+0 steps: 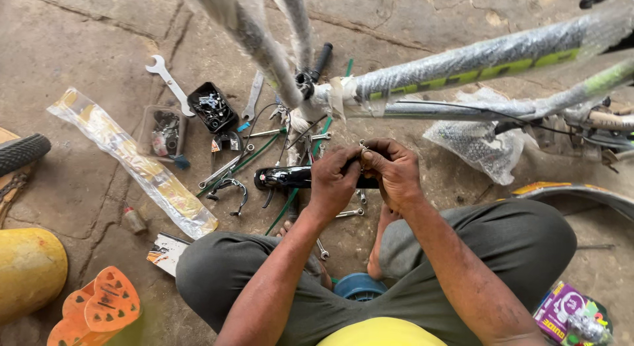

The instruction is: The person is assembling a bicycle, specifically attaching a mudguard to the frame. They handle the mudguard, bolts, and a metal rod, using their hands to position and secure the parts.

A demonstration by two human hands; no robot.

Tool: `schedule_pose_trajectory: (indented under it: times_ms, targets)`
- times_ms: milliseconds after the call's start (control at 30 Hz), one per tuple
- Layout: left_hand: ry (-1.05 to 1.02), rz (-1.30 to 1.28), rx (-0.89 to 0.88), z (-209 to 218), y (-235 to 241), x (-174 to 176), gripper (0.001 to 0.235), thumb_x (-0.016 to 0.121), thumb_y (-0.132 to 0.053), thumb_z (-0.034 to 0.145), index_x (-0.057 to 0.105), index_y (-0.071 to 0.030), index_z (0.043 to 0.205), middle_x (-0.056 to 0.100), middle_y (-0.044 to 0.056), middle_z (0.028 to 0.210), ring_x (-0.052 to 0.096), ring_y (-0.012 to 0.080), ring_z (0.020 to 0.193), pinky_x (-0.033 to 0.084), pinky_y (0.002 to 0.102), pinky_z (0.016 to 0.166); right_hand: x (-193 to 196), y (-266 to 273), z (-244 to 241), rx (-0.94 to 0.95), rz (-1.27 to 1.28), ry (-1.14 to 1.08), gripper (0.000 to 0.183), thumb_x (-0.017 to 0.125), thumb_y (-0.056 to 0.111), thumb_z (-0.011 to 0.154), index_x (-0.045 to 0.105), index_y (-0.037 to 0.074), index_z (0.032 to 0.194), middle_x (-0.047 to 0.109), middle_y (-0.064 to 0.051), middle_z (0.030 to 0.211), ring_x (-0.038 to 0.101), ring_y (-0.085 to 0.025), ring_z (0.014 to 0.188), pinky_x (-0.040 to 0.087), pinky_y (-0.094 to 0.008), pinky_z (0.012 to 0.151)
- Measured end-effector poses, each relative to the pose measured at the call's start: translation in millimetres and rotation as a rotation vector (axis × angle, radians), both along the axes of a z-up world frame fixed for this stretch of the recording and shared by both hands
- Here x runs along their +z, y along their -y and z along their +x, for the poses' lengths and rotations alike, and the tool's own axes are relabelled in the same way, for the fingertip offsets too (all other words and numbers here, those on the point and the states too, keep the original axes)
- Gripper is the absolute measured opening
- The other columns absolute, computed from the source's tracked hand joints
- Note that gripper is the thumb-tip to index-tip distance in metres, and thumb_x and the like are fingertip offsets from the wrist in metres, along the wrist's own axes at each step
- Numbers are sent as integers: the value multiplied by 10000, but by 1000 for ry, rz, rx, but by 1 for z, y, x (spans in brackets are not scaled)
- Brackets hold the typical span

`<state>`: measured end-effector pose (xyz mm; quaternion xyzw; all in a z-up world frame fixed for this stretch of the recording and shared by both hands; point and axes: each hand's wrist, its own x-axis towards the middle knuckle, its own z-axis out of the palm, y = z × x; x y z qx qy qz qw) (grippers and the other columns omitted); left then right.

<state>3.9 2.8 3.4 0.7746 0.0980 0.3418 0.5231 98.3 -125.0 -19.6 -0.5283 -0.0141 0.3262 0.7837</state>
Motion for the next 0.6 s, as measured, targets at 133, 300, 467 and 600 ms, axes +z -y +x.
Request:
schedule_pose_trajectory:
  times_ms: [133, 300, 467, 600]
  targets:
    - [-126, -465, -107, 9, 14, -13, 183, 731, -1, 908, 738, -14, 1091, 736, 144, 915, 708, 255, 796, 567, 347, 714, -1, 20, 10, -61, 68, -22, 169, 737, 17, 905, 720, 3, 1072, 750, -94, 877, 711, -190, 727, 638, -341, 651]
    - [-355, -236, -68, 29, 26, -63, 169, 758, -122, 908, 751, -37, 1053, 734, 160, 840, 692, 293, 770, 542, 377, 701, -2, 60, 49, -339, 114, -42, 96, 734, 76, 961, 684, 45, 1036, 712, -60, 869, 656, -150, 689, 531, -276, 546]
    - [-513, -132, -124, 43, 45, -115, 250, 744, -248, 846, 775, -66, 1015, 759, 156, 882, 755, 291, 804, 569, 391, 743, -25, 74, 70, -409, 90, -94, 83, 732, 88, 955, 668, 45, 986, 669, -50, 803, 628, -164, 651, 510, -281, 519]
    - [-551, -70, -160, 55, 52, -124, 235, 739, -262, 881, 769, -73, 1018, 748, 175, 901, 740, 322, 822, 560, 411, 737, -44, 71, 54, -407, 23, -113, 119, 746, 112, 927, 675, 36, 985, 678, -52, 808, 609, -165, 638, 509, -300, 519]
